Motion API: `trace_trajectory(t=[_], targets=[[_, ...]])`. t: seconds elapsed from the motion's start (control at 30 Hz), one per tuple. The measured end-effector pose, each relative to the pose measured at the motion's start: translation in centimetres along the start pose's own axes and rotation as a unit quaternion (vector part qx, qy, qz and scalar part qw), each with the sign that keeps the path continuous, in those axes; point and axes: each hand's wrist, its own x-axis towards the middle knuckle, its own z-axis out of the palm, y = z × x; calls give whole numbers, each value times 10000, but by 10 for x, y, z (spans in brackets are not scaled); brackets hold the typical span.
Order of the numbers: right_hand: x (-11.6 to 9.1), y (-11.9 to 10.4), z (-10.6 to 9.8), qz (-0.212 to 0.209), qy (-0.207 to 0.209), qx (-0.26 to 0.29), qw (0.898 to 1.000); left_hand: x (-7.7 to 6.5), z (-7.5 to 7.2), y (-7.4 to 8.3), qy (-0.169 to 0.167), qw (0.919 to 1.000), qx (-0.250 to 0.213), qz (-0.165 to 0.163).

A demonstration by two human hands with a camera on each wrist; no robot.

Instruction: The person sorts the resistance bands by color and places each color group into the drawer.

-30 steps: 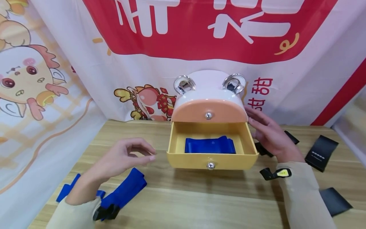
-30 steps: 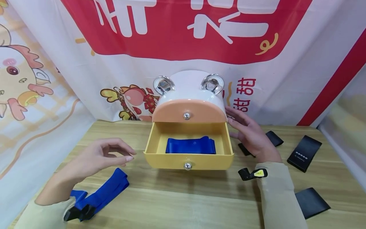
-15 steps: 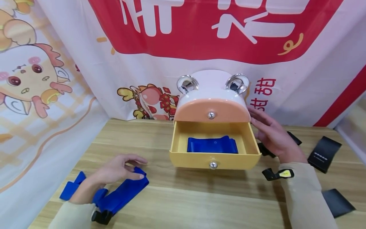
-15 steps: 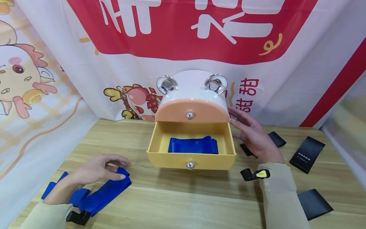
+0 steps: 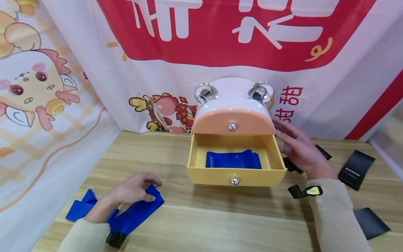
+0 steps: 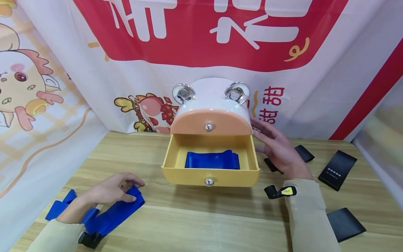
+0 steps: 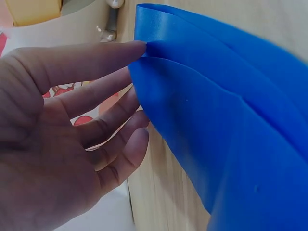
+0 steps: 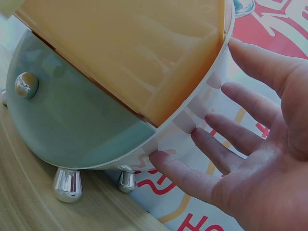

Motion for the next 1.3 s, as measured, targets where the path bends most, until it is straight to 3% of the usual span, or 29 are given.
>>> trace_trajectory(t=[0.17, 0.7, 1.07, 1.3], targets=[[1, 1, 1, 0, 15, 3, 10000, 2, 4, 3, 53, 9996, 230, 144], [1, 2, 2, 45, 35, 32, 10000, 5, 13, 5, -45, 9986, 519, 27], [-1, 2, 1, -30, -20, 14, 10000, 2, 2, 10, -25, 9971, 576, 497], [-1, 0, 1, 2, 2, -108, 9999, -4, -7, 15, 46, 9966, 538, 624]])
